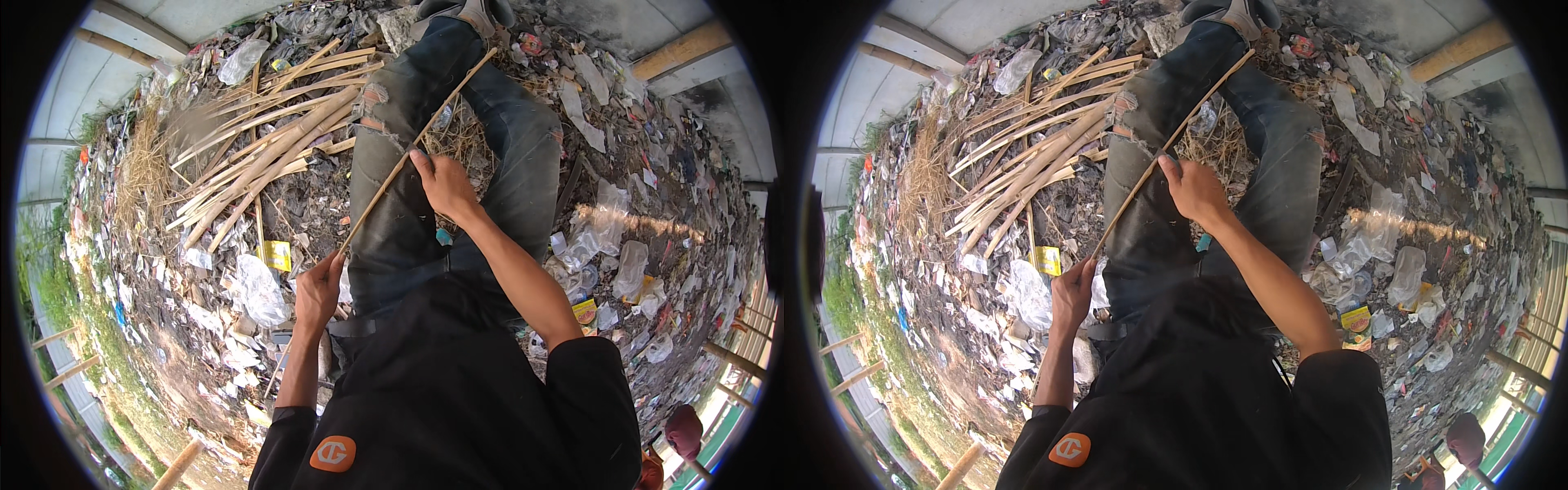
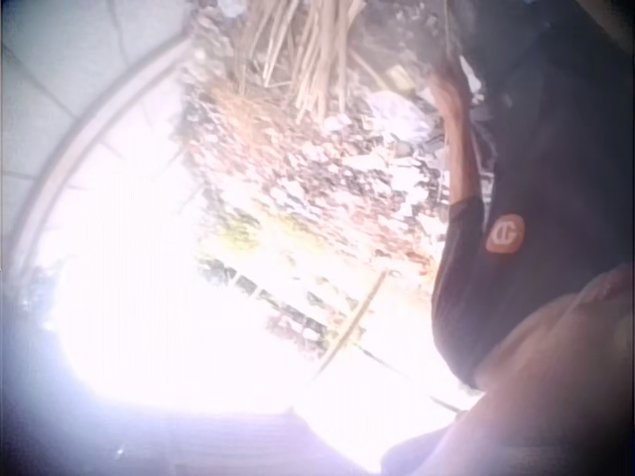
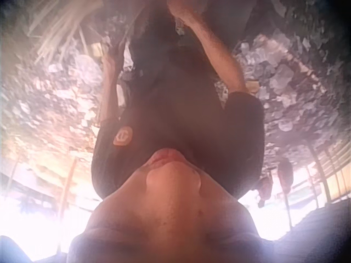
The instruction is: The person sits on the ground and uses a utility knife to shave the surface of a long bamboo stick. They hold the stick with their left hand and scrape along its length with the knife in their right hand, removing thin strips of material.
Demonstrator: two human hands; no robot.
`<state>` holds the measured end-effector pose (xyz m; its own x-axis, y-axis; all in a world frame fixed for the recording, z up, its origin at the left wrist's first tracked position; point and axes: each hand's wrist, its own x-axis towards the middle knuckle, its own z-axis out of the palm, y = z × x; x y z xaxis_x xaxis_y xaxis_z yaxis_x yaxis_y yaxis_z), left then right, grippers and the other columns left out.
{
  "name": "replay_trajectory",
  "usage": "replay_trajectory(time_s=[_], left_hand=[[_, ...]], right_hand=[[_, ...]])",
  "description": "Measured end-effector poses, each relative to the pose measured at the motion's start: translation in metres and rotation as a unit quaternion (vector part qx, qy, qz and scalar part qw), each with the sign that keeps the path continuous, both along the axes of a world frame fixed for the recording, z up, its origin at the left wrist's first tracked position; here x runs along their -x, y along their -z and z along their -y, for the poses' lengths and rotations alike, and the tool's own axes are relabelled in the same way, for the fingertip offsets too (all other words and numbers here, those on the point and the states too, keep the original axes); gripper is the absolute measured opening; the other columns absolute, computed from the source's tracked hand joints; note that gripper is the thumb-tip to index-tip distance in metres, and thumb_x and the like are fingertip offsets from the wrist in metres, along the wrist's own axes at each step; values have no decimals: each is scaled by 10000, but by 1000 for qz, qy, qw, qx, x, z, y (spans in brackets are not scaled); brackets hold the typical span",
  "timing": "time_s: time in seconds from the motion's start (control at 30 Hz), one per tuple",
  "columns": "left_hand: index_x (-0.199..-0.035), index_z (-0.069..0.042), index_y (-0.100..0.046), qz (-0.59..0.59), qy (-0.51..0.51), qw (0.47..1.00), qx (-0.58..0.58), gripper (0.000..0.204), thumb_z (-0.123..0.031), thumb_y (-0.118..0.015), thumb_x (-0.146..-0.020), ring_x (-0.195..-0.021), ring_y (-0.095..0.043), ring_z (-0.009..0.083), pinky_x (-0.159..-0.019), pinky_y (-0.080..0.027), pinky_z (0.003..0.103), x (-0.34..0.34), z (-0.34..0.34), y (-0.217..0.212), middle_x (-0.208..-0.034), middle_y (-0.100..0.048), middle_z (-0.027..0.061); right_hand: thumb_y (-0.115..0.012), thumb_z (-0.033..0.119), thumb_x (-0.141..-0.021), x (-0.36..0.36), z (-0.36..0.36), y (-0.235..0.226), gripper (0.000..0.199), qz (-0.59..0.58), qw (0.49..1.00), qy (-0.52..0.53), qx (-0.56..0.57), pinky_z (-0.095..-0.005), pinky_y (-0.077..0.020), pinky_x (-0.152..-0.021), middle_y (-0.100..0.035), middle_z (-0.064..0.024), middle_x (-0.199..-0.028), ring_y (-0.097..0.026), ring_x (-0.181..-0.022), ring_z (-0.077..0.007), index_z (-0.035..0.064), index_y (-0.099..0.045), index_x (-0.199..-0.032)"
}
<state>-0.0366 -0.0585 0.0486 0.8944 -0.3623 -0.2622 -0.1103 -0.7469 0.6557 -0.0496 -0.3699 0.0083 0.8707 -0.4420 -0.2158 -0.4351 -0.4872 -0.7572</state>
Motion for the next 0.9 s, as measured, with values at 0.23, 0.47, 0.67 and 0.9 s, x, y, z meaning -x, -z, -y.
replay_trajectory(time_s=[0.23,0.47,0.67,0.9], left_hand=[[-1229,-30,-752,4,2,1000,-30,380,-340,-652,-1035,-569,-680,193,-564,-493,378,-1,8,-5,-645,-661,213],[-1249,-58,-746,45,19,999,3,368,-341,-653,-1033,-553,-685,265,-557,-492,393,-2,11,4,-652,-663,224],[-1231,-57,-753,42,22,999,-21,353,-331,-651,-1034,-571,-704,283,-562,-498,397,-3,14,4,-677,-672,237],[-1136,2,-762,-6,45,999,6,386,-349,-619,-1063,-518,-475,147,-523,-406,375,-15,17,7,-551,-502,114]], right_hand=[[-402,605,-1074,4,-6,-4,718,-20,999,-27,39,-565,-542,-718,-691,-275,-775,-685,-790,-484,-13,-686,-842],[-397,594,-1078,15,-15,-3,701,-9,997,-42,60,-560,-541,-723,-692,-268,-767,-698,-806,-471,-6,-705,-888],[-427,591,-1070,23,-39,-7,689,-8,990,-120,74,-564,-535,-700,-684,-267,-747,-685,-769,-478,-2,-702,-850],[-405,594,-1081,15,-27,10,716,26,995,-59,78,-548,-514,-662,-653,-257,-696,-668,-723,-468,-10,-678,-811]])
